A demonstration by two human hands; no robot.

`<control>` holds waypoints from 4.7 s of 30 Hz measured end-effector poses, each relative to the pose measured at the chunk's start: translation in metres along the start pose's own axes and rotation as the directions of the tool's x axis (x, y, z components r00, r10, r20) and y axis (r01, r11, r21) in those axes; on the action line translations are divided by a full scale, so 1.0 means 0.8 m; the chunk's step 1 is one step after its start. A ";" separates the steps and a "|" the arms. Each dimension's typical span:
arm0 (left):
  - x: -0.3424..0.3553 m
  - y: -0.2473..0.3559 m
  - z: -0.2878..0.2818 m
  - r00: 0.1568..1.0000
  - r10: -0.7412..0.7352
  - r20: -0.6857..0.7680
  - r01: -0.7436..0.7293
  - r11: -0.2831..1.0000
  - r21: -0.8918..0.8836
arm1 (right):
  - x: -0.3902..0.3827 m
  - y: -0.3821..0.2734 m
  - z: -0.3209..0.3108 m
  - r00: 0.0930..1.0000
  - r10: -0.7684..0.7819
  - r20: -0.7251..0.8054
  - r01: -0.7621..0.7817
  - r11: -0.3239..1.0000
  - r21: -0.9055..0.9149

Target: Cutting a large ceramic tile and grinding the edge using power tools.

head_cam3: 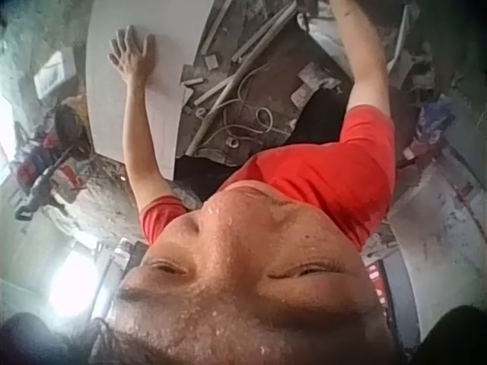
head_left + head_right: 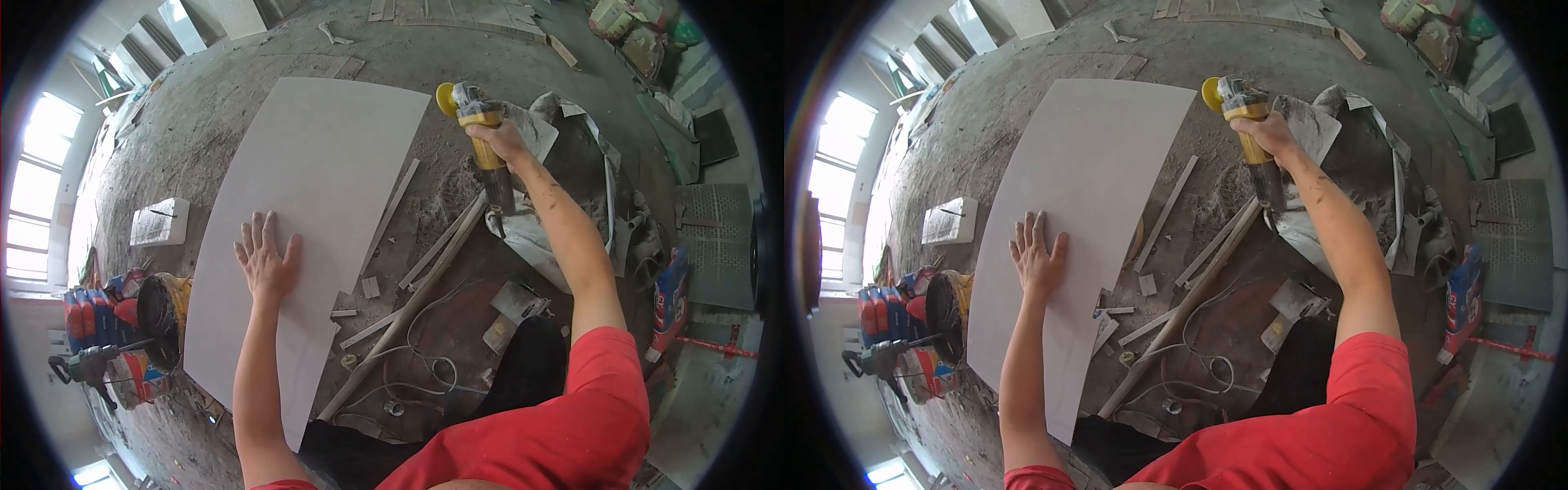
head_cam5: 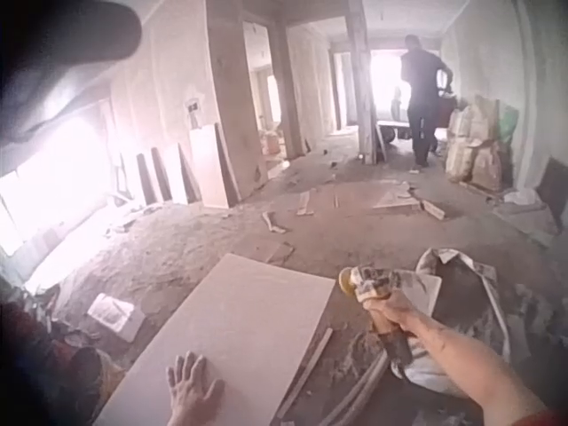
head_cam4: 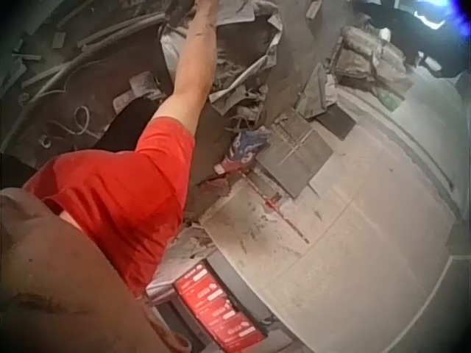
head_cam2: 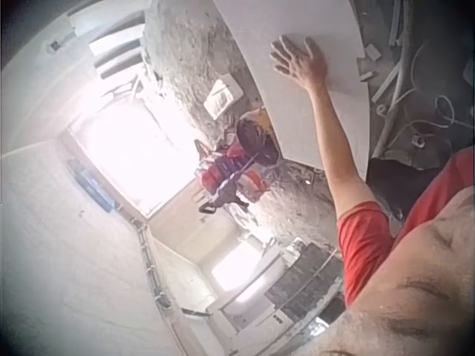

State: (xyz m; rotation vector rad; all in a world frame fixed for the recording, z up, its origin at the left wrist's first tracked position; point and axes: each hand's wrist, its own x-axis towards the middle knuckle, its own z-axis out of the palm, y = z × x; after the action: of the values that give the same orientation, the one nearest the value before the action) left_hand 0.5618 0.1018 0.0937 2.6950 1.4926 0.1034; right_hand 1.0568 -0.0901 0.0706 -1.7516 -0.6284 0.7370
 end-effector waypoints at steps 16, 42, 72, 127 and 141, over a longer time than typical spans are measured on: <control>0.000 -0.002 0.001 1.000 0.004 0.006 -0.004 1.000 0.009 | 0.021 -0.002 0.004 0.996 0.085 0.010 -0.085 0.996 -0.032; 0.004 -0.013 0.032 0.999 0.035 -0.036 -0.033 0.999 0.032 | -0.144 0.080 0.113 0.950 -0.214 0.228 0.211 0.977 0.039; 0.000 -0.021 0.027 0.999 0.017 -0.035 -0.016 0.999 0.043 | -0.287 0.127 0.238 0.995 -0.061 0.076 0.026 0.914 0.405; -0.003 -0.011 -0.012 1.000 -0.001 -0.027 0.000 0.999 -0.044 | 0.068 0.075 0.093 0.998 0.039 0.042 -0.057 0.587 0.808; -0.046 0.026 -0.013 0.999 0.010 -0.037 -0.009 1.000 0.012 | -0.429 0.038 0.054 0.936 0.304 0.175 -0.299 0.432 0.851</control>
State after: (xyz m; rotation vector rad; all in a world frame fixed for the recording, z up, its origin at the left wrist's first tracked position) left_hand 0.5588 0.0601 0.1045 2.7248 1.4952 0.1464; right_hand 0.7975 -0.3197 0.0909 -0.8673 0.1405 1.0608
